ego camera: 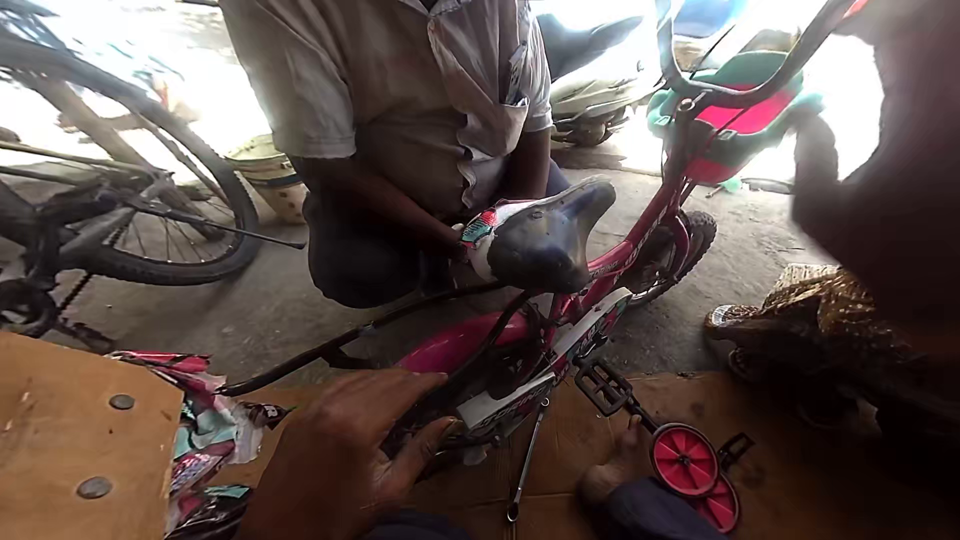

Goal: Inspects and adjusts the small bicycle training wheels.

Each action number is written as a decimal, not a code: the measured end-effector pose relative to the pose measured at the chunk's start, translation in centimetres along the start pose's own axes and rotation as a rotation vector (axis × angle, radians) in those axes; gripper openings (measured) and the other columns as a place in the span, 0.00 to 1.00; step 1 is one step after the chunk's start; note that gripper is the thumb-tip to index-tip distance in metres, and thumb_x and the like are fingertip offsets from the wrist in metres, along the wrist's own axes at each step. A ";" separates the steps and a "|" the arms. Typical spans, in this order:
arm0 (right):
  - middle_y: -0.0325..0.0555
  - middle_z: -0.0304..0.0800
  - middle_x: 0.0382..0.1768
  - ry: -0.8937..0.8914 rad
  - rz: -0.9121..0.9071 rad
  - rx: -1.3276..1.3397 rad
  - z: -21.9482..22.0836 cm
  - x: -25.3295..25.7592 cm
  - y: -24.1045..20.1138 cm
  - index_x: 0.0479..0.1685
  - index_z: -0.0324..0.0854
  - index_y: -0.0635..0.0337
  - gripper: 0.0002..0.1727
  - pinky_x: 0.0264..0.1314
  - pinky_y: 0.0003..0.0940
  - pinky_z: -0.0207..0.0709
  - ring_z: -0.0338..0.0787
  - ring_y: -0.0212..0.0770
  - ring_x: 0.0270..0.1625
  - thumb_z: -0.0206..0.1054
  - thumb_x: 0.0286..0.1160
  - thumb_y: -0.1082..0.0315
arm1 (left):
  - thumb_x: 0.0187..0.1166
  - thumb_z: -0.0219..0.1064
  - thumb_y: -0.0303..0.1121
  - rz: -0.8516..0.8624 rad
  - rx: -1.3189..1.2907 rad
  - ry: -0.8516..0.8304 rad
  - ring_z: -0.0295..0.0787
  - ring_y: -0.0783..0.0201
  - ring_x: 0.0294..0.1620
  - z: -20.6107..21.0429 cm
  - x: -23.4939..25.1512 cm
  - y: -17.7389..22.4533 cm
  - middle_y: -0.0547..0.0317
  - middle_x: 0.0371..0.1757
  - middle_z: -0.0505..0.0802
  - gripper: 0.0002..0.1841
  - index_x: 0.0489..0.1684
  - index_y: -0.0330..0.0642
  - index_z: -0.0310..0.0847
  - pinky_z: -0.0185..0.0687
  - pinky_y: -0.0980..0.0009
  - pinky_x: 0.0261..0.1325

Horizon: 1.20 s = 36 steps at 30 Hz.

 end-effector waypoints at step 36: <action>0.53 0.73 0.83 -1.265 1.375 0.551 5.4 -43.2 -29.5 0.84 0.71 0.55 0.32 0.72 0.54 0.80 0.84 0.54 0.74 0.63 0.77 0.62 | 0.82 0.55 0.57 0.042 -0.072 -0.123 0.91 0.59 0.52 3.0 3.2 1.3 0.62 0.48 0.94 0.25 0.57 0.51 0.91 0.82 0.49 0.59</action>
Point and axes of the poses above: each hand's wrist, its own x-axis towards the middle knuckle, its own z-axis out of the palm, y = z × x, the point moved 10 cm from there along x, towards the middle knuckle
